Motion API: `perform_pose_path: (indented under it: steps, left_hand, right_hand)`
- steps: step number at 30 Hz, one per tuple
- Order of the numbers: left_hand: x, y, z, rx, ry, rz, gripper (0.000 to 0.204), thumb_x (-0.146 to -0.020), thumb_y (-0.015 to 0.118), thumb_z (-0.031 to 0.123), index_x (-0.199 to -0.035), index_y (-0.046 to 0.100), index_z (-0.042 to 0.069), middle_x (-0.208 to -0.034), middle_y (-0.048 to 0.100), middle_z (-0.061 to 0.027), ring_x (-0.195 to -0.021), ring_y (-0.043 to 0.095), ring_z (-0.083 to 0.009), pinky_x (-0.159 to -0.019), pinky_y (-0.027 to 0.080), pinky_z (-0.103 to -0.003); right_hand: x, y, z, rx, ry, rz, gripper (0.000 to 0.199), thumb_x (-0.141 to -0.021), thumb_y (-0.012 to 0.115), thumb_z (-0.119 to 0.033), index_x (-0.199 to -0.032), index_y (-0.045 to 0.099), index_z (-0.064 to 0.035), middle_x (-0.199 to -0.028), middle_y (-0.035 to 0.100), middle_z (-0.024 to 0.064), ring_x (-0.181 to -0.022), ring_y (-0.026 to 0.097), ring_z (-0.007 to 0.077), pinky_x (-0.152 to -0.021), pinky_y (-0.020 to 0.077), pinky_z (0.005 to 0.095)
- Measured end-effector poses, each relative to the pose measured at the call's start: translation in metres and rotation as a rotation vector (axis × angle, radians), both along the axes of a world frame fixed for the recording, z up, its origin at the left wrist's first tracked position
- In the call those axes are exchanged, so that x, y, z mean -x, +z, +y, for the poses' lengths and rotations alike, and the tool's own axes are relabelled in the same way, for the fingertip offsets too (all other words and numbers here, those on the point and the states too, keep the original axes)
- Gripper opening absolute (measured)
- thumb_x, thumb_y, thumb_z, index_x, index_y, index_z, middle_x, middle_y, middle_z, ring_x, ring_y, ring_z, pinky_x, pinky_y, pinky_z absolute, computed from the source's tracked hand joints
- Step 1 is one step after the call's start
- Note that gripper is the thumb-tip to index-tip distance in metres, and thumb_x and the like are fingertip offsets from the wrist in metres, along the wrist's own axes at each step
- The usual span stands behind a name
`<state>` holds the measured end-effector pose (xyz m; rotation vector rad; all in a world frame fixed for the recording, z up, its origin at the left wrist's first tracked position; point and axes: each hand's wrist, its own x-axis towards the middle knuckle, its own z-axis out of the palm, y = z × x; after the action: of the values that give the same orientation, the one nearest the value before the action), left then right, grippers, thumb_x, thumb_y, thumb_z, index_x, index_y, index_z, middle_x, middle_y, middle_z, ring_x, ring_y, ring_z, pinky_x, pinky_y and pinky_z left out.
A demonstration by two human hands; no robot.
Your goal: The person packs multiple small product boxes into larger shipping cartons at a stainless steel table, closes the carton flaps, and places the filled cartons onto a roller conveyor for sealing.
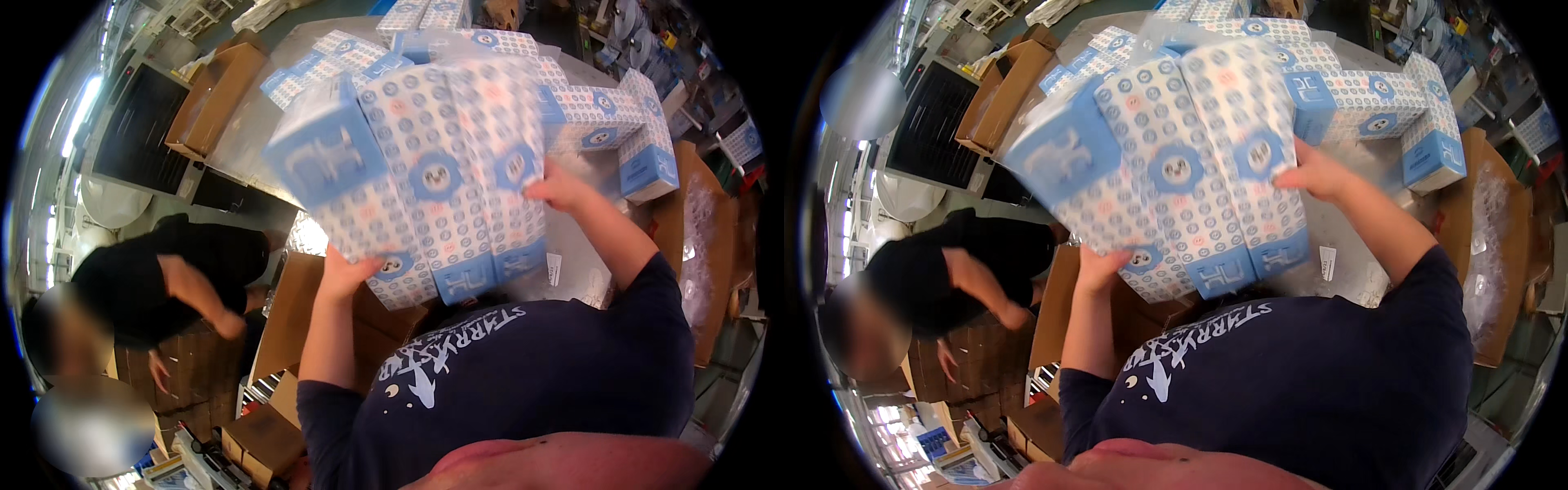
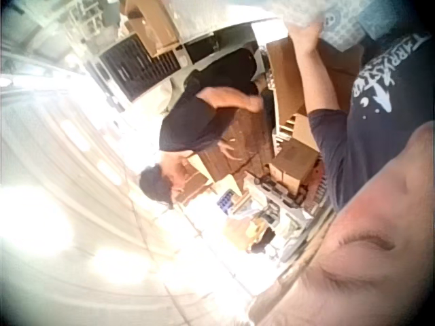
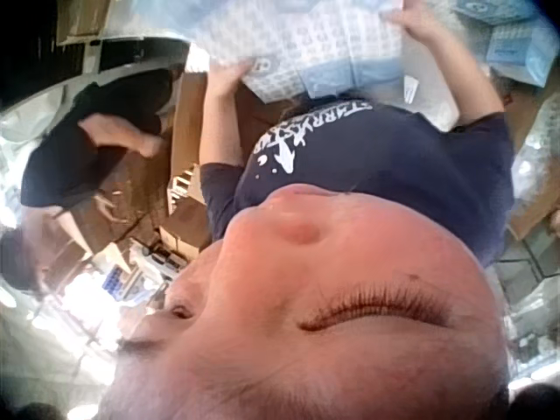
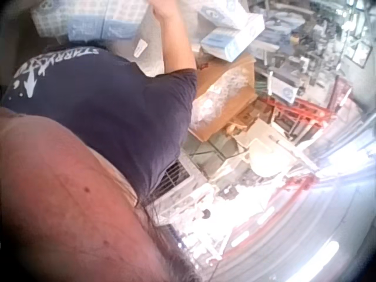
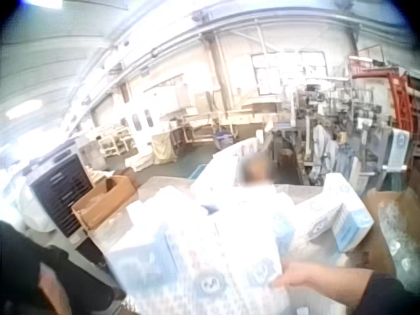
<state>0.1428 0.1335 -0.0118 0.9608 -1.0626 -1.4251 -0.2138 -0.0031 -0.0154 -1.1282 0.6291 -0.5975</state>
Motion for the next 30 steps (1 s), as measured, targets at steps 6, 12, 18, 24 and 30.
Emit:
perform_pose_path:
  steps: [6,12,18,24,30]
  left_hand:
    - [-0.024,-0.046,0.068,0.055,0.113,-0.106,0.065,-0.064,0.075,0.002,-0.123,0.047,0.0,-0.113,0.058,-0.0085,-0.105,0.054,-0.0223,-0.091,0.044,-0.037]
    - [-0.069,0.075,0.143,0.247,0.259,-1.005,0.048,-0.066,0.078,0.009,-0.109,0.058,0.002,-0.111,0.058,-0.01,-0.101,0.054,-0.0189,-0.082,0.048,-0.036]
    - [-0.157,0.228,0.226,-0.21,-0.061,-0.596,0.063,-0.061,0.075,0.004,-0.118,0.049,-0.005,-0.106,0.062,-0.0128,-0.096,0.061,-0.023,-0.082,0.051,-0.037]
    - [-0.172,-0.09,0.228,-0.611,-0.181,-0.483,0.073,-0.077,0.071,0.032,-0.136,0.037,0.003,-0.127,0.051,-0.0086,-0.115,0.046,-0.0168,-0.1,0.034,-0.031]
    - [-0.119,-0.126,0.213,-0.147,0.133,-1.209,0.072,-0.074,0.072,0.029,-0.132,0.04,0.002,-0.136,0.041,-0.0186,-0.122,0.043,-0.03,-0.102,0.033,-0.034]
  right_hand:
    - [-0.041,0.015,0.045,0.427,0.15,0.341,0.072,-0.058,0.078,-0.003,-0.125,0.05,-0.0038,-0.118,0.059,0.0109,-0.111,0.054,0.0219,-0.094,0.0423,0.0366]
    - [-0.097,0.089,0.09,0.974,0.163,0.516,0.051,-0.067,0.076,-0.008,-0.115,0.059,-0.0038,-0.111,0.063,0.0109,-0.099,0.06,0.0199,-0.087,0.0474,0.0343]
    - [-0.159,0.095,0.183,0.539,1.044,0.426,0.048,-0.078,0.072,-0.027,-0.117,0.057,-0.0029,-0.107,0.063,0.0104,-0.098,0.058,0.0207,-0.086,0.046,0.0318]
    - [-0.098,0.063,0.153,0.471,0.234,0.403,0.043,-0.086,0.06,-0.014,-0.128,0.049,-0.0115,-0.107,0.063,0.006,-0.098,0.056,0.0127,-0.086,0.0453,0.0296]
    - [0.22,0.006,0.063,0.606,-1.123,0.794,0.04,-0.083,0.063,-0.026,-0.116,0.059,-0.0039,-0.106,0.063,0.0079,-0.096,0.058,0.015,-0.084,0.0443,0.0272]
